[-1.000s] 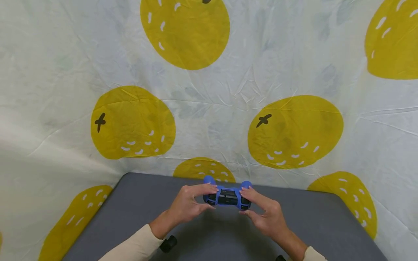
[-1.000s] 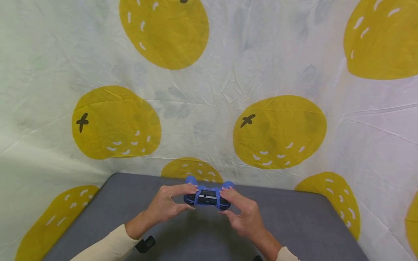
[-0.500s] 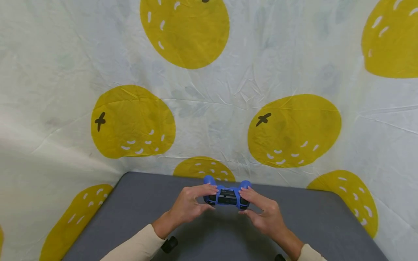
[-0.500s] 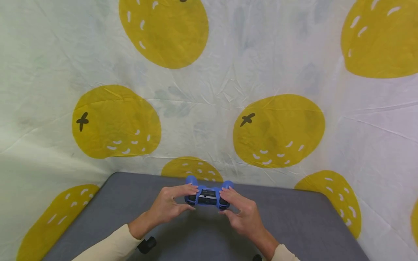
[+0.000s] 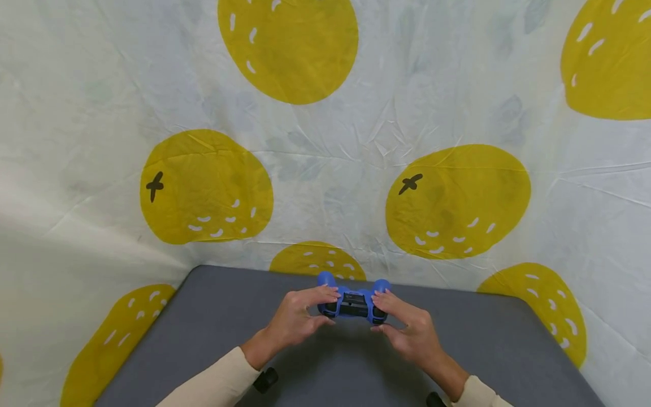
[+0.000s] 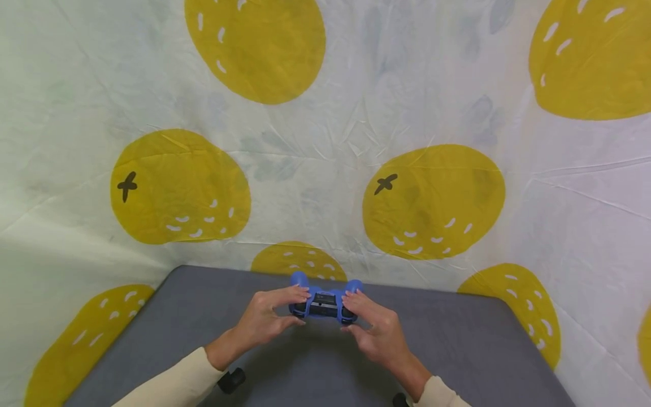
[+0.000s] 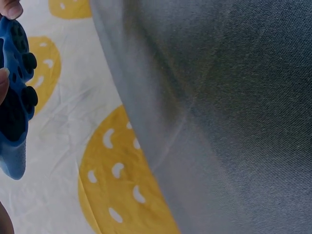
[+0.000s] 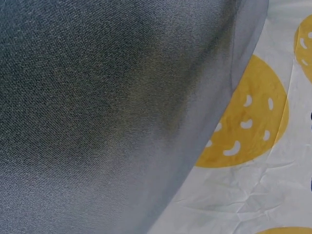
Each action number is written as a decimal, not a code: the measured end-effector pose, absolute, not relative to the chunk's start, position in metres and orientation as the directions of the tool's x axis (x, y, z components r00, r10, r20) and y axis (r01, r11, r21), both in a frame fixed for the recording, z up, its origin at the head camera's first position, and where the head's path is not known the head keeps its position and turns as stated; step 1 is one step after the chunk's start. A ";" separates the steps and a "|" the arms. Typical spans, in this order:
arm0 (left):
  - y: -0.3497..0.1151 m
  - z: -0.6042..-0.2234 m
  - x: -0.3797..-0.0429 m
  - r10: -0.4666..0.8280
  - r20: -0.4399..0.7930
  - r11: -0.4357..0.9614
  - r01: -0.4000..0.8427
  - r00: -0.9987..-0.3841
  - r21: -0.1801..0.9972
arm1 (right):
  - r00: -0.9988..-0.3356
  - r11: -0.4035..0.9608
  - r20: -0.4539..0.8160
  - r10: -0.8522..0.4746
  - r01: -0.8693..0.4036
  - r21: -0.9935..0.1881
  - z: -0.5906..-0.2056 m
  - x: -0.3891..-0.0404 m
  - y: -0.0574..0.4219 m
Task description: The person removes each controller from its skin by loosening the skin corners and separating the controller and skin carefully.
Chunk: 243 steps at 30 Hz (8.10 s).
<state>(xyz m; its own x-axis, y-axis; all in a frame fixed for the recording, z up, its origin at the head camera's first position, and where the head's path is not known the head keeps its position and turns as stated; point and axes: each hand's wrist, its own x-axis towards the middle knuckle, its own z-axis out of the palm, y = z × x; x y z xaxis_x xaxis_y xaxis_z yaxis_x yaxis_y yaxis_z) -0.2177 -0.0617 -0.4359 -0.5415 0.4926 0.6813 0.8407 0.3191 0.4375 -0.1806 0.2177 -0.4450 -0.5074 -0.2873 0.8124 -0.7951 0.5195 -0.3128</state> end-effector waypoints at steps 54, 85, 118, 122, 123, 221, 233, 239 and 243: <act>-0.082 -0.448 -0.230 0.613 0.627 0.230 0.868 -0.481 0.441 | -0.439 0.444 0.832 -0.340 -0.854 -0.270 -0.461 -0.187 0.219; -0.077 -0.472 -0.232 0.596 0.621 0.244 0.852 -0.508 0.462 | -0.412 0.525 0.832 -0.372 -0.832 -0.178 -0.480 -0.188 0.218; -0.069 -0.484 -0.233 0.551 0.510 0.344 0.736 -0.661 0.583 | -0.453 0.560 0.824 -0.340 -0.802 -0.210 -0.498 -0.197 0.216; -0.069 -0.488 -0.235 0.548 0.517 0.339 0.740 -0.658 0.581 | -0.465 0.554 0.819 -0.336 -0.801 -0.227 -0.499 -0.197 0.216; -0.068 -0.489 -0.235 0.547 0.517 0.339 0.739 -0.658 0.582 | -0.468 0.551 0.818 -0.336 -0.802 -0.233 -0.500 -0.197 0.216; -0.066 -0.517 -0.268 0.454 0.240 0.406 0.439 -0.858 0.801 | -0.911 0.586 0.324 -0.254 -0.412 -0.698 -0.503 -0.229 0.223; -0.065 -0.514 -0.269 0.435 0.215 0.436 0.414 -0.874 0.799 | -0.925 0.582 0.291 -0.245 -0.381 -0.719 -0.505 -0.228 0.221; -0.064 -0.511 -0.270 0.461 0.196 0.432 0.412 -0.865 0.803 | -0.931 0.557 0.256 -0.259 -0.361 -0.748 -0.499 -0.226 0.220; -0.063 -0.508 -0.272 0.478 0.201 0.418 0.424 -0.855 0.804 | -0.928 0.543 0.255 -0.273 -0.368 -0.755 -0.495 -0.226 0.218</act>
<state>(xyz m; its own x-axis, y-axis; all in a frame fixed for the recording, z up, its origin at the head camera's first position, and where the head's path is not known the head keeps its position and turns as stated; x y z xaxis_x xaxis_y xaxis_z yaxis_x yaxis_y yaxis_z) -0.2718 -0.0634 -0.5084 -0.8547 0.4785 0.2014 0.4235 0.4182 0.8036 -0.2264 0.2180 -0.4951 -0.9275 -0.2730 0.2552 -0.3676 0.5433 -0.7548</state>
